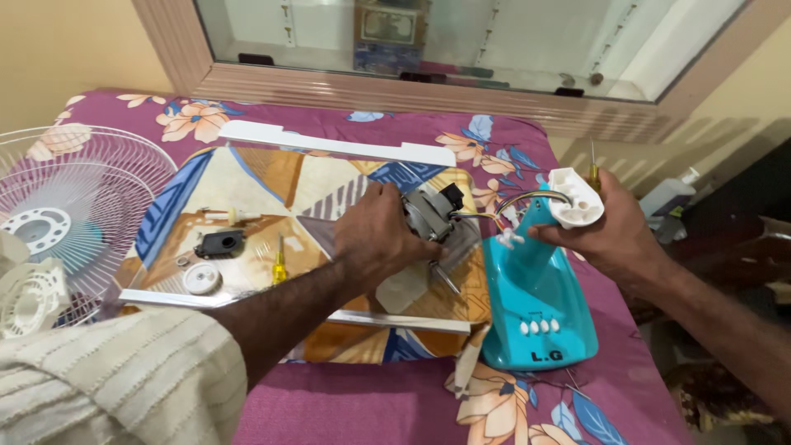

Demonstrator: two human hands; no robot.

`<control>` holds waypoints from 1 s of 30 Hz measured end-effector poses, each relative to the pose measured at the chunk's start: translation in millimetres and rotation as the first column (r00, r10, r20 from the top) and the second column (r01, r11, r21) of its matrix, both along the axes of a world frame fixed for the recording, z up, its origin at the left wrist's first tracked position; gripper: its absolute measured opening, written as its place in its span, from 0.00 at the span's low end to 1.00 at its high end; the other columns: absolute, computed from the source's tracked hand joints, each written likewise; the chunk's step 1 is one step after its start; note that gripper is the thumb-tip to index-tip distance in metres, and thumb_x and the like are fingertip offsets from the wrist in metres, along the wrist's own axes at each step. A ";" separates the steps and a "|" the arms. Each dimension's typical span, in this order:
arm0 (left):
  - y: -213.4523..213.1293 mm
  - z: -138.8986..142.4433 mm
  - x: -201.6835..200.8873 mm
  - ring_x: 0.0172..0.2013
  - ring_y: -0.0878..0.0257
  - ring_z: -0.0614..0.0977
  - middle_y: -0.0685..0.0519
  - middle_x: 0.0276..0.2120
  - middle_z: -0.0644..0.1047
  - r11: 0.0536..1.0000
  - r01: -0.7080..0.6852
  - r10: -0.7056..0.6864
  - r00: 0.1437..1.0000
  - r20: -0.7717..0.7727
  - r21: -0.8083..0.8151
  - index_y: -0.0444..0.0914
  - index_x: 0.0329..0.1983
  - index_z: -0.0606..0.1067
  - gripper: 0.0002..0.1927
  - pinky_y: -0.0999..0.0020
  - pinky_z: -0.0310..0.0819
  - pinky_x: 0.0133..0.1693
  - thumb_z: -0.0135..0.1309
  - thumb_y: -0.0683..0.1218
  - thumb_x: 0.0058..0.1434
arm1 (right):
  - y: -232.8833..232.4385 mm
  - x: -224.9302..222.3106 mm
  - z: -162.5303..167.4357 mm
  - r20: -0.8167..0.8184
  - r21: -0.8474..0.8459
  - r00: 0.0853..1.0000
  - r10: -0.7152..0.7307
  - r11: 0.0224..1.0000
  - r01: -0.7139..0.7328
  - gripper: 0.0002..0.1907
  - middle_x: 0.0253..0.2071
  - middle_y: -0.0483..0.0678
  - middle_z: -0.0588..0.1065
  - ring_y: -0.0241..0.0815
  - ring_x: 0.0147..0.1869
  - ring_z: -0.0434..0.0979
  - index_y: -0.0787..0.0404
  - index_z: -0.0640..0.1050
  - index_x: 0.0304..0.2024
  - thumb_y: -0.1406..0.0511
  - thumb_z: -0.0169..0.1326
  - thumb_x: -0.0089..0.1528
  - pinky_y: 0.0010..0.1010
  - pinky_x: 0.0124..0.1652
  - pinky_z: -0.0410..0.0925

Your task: The person works on a disassembled electric fan on a table, using a screwdriver to adjust the motor and base, and handling wires and small parts. The person repeatedly aligns the motor with the fan base and manipulates internal components.

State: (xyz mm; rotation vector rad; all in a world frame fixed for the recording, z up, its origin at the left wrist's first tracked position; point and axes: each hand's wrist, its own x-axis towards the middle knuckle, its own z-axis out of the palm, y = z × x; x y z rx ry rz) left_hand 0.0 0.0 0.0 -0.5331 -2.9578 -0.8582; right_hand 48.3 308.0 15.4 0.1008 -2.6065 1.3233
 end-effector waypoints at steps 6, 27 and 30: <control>26.9 6.8 3.3 0.53 0.46 0.76 0.40 0.51 0.69 0.998 0.057 -0.059 0.996 0.067 0.027 0.31 0.58 0.63 0.56 0.50 0.75 0.53 0.75 0.67 0.36 | 13.5 11.8 5.5 0.002 -0.190 0.998 0.067 0.979 -0.066 0.33 0.44 0.41 0.75 0.30 0.48 0.78 0.60 0.68 0.53 0.69 0.69 0.49 0.27 0.46 0.75; 122.1 26.3 23.5 0.37 0.58 0.84 0.49 0.38 0.81 0.838 -0.244 0.182 0.968 0.171 0.488 0.34 0.55 0.79 0.20 0.63 0.79 0.42 0.45 0.51 0.71 | 55.5 78.5 1.5 -0.387 -0.105 0.861 -0.329 0.944 0.313 0.17 0.26 0.50 0.74 0.37 0.30 0.74 0.66 0.69 0.30 0.60 0.51 0.68 0.32 0.32 0.67; 130.2 28.0 36.5 0.33 0.62 0.82 0.53 0.32 0.81 0.776 -0.223 0.114 0.970 0.217 0.590 0.36 0.55 0.79 0.18 0.65 0.77 0.37 0.47 0.47 0.68 | 50.0 85.5 4.7 -0.277 -0.065 0.936 -0.217 0.976 0.207 0.15 0.21 0.49 0.72 0.37 0.26 0.72 0.65 0.73 0.29 0.62 0.45 0.66 0.32 0.29 0.66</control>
